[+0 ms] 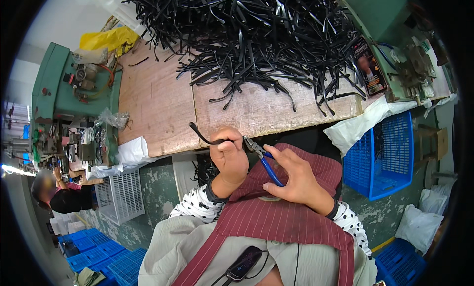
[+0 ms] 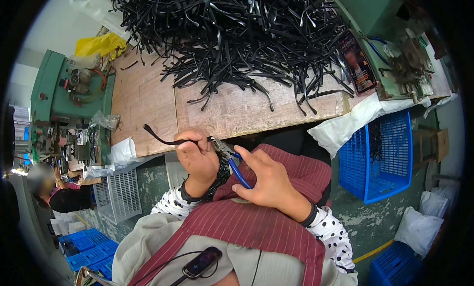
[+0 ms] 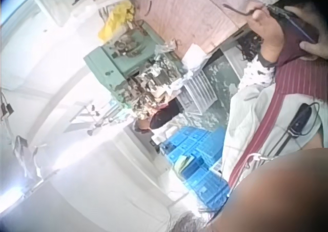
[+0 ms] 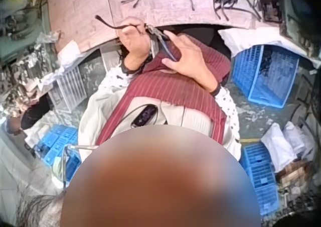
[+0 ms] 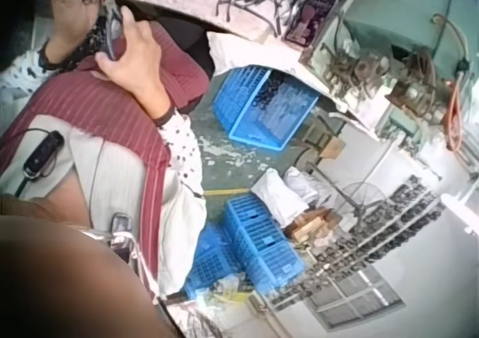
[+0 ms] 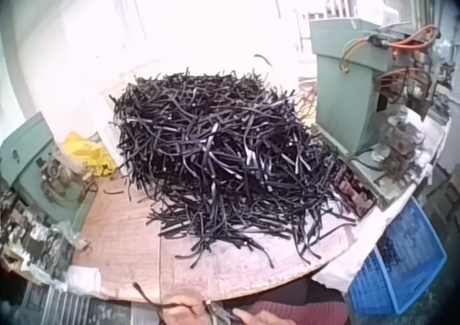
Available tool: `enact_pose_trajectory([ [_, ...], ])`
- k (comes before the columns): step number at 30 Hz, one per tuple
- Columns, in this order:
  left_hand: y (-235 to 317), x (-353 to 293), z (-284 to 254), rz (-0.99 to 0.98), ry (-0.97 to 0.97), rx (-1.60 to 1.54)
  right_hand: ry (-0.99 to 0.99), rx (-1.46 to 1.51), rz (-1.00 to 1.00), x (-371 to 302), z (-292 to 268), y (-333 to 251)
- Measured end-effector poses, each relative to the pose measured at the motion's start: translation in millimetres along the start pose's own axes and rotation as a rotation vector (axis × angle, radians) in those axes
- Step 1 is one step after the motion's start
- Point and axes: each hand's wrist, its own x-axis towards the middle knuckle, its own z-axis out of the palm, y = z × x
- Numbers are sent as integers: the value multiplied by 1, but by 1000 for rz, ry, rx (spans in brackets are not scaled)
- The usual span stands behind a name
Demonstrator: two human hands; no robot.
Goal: The person repeatedly picks up black cables from a pile on a wooden table and uses blue-handled pliers to trim the ends. The trimmed pieces are dropped back onto the table. The process is continuous and repetitive throughout the clip.
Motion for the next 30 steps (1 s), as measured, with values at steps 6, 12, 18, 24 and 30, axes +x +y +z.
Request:
enact_pose_trajectory([
  [6, 14, 15, -4, -457, 90, -264, -85, 91, 120, -1, -1, 4],
  [12, -13, 51, -23, -227, -56, 309, -79, 52, 162, -3, 2, 8],
  [18, -55, 116, 2, 15, -306, 1282, -100, 61, 166, -3, 4, 9],
  [24, -53, 85, 6, -25, -360, 1223, -36, 32, 166, -10, -3, 14],
  [30, -5, 72, -15, -950, -164, -279, 174, -170, -51, 0, -8, 10],
])
